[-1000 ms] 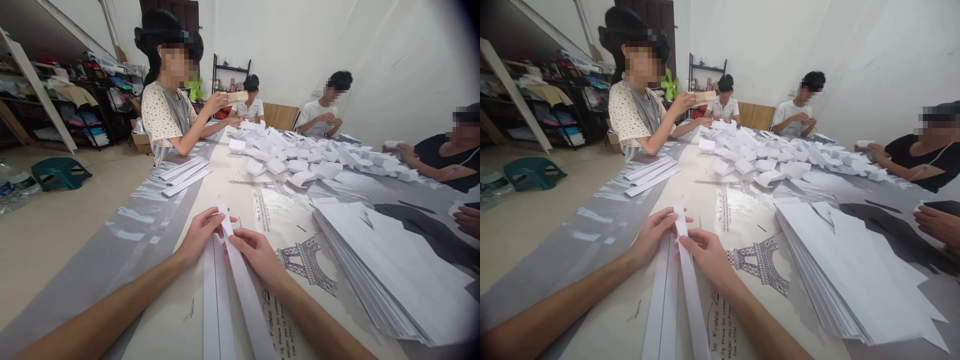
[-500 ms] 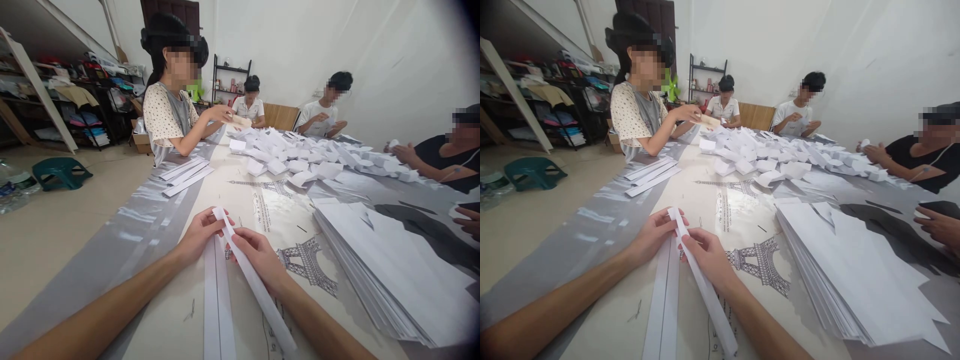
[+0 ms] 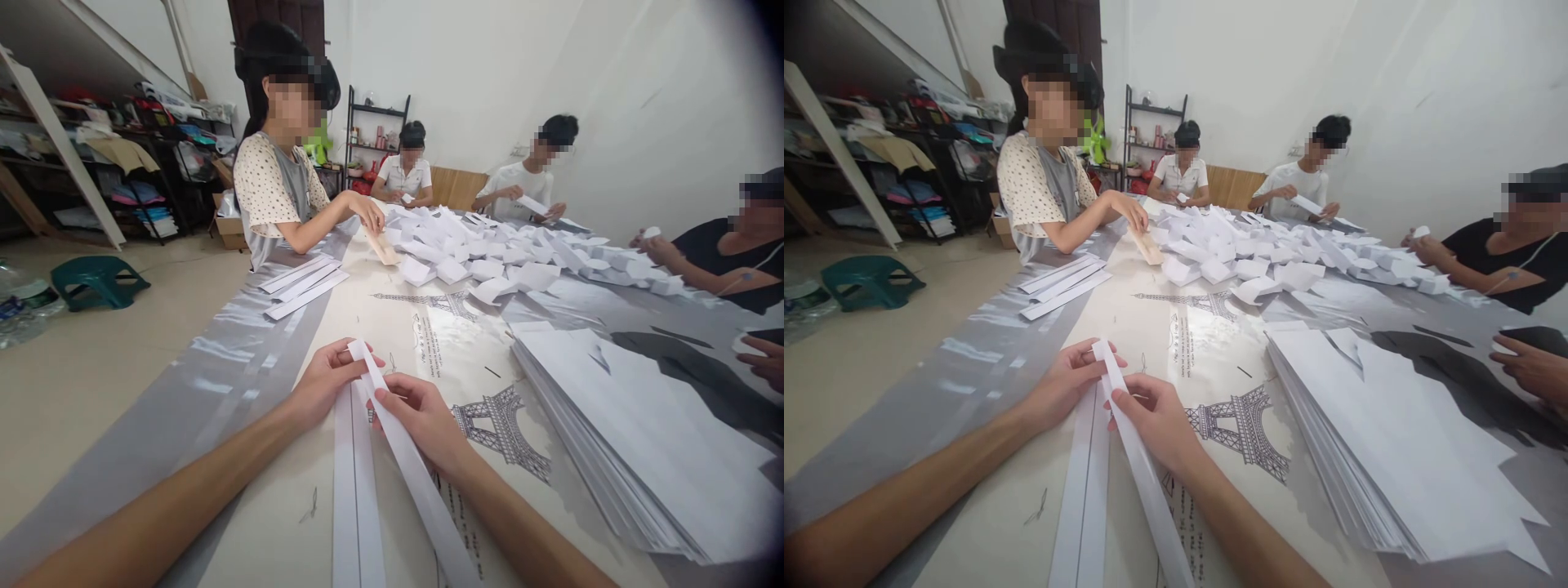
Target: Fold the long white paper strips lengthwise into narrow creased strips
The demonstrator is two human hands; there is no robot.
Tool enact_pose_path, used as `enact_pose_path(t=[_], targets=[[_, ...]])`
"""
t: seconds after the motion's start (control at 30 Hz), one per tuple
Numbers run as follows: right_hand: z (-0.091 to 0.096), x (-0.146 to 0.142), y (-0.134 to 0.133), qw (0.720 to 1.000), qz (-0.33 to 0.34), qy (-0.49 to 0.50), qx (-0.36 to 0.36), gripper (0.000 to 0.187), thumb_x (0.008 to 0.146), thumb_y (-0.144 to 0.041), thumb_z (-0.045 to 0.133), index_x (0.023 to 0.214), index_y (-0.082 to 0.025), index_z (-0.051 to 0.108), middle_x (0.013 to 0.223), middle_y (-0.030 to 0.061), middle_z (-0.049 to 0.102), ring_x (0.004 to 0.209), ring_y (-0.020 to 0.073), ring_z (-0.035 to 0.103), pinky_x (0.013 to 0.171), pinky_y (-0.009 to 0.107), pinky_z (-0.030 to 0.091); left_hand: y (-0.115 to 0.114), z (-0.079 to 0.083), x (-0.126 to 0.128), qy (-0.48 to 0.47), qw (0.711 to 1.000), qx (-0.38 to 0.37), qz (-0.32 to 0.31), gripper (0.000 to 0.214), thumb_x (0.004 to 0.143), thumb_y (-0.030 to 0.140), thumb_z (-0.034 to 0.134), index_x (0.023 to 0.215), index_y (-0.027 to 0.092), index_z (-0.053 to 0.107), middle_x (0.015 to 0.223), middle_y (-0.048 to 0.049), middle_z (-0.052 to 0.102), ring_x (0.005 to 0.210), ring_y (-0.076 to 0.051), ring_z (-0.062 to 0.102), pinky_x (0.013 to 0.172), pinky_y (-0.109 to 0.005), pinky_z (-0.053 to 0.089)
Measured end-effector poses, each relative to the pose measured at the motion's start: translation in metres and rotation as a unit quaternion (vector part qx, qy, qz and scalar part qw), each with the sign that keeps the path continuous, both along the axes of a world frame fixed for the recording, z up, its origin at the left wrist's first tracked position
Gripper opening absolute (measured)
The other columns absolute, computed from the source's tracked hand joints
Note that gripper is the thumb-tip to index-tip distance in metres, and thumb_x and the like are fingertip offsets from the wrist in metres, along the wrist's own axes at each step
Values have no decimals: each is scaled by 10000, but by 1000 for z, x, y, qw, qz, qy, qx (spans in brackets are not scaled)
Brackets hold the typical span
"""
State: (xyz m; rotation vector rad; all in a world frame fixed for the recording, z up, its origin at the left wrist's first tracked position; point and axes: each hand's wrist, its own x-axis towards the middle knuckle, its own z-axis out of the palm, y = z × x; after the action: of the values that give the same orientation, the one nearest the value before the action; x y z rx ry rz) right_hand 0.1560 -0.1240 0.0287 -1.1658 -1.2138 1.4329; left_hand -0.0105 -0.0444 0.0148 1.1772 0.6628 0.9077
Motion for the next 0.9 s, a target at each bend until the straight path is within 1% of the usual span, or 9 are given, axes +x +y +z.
enact_pose_path(t=[0.1,0.17,0.27,0.33,0.4,0.53,0.7,0.8,0.9], targets=[[-2,-1,1,1000,-13,-10,-1,234,851,-431,683,870,-198,697,736,2,656,624,142,600,591,264,466,1,-2,1,-7,1000,9,18,216,810,334,737,924,169,658,924,-78,737,724,-190,660,733,-319,501],[-3,-2,1,1000,-24,-13,-4,219,839,-419,691,839,-200,698,738,-1,653,632,150,606,602,272,476,0,-2,2,-20,999,20,20,257,880,411,646,932,160,657,924,-105,743,791,-226,678,783,-352,507],[-4,-2,2,999,-34,-13,-10,211,835,-413,690,830,-202,691,743,-3,657,608,148,598,596,278,475,-1,-2,3,-13,999,43,24,386,942,509,523,1028,154,650,936,-131,745,778,-240,683,768,-371,507],[-4,-2,2,999,-33,-17,-6,206,839,-405,686,817,-200,684,720,-7,652,591,140,587,599,276,469,-3,-2,2,0,997,64,32,436,933,545,529,1133,169,623,962,-132,745,752,-227,680,749,-361,504],[-4,-2,2,999,-28,-20,-1,202,839,-400,686,804,-201,681,708,-11,647,596,140,585,609,276,467,-4,-1,1,16,995,85,39,474,906,561,570,1200,191,596,993,-127,747,736,-215,676,751,-355,505],[-1,-2,2,999,-21,-32,3,246,831,-440,690,796,-197,682,756,0,661,609,139,580,613,275,463,-8,4,1,70,990,105,61,430,859,481,679,1179,206,595,998,-100,754,660,-177,651,739,-336,510],[1,-1,2,999,-20,-35,-1,390,887,-552,590,832,-183,701,783,27,681,594,132,554,623,280,460,-10,7,3,70,989,109,72,394,884,435,659,1196,206,582,954,-78,758,634,-154,614,689,-306,497],[3,-1,2,999,-12,-30,1,388,891,-541,588,816,-179,705,800,34,685,594,134,549,612,281,450,-8,4,3,71,989,110,71,355,907,438,631,1168,203,587,928,-75,756,607,-143,599,681,-304,491],[4,0,1,1000,-10,-28,-5,370,882,-524,603,777,-186,710,778,24,684,590,137,554,598,278,437,-7,1,2,63,990,107,61,343,931,455,588,1156,197,590,946,-89,753,596,-143,603,678,-313,497]])
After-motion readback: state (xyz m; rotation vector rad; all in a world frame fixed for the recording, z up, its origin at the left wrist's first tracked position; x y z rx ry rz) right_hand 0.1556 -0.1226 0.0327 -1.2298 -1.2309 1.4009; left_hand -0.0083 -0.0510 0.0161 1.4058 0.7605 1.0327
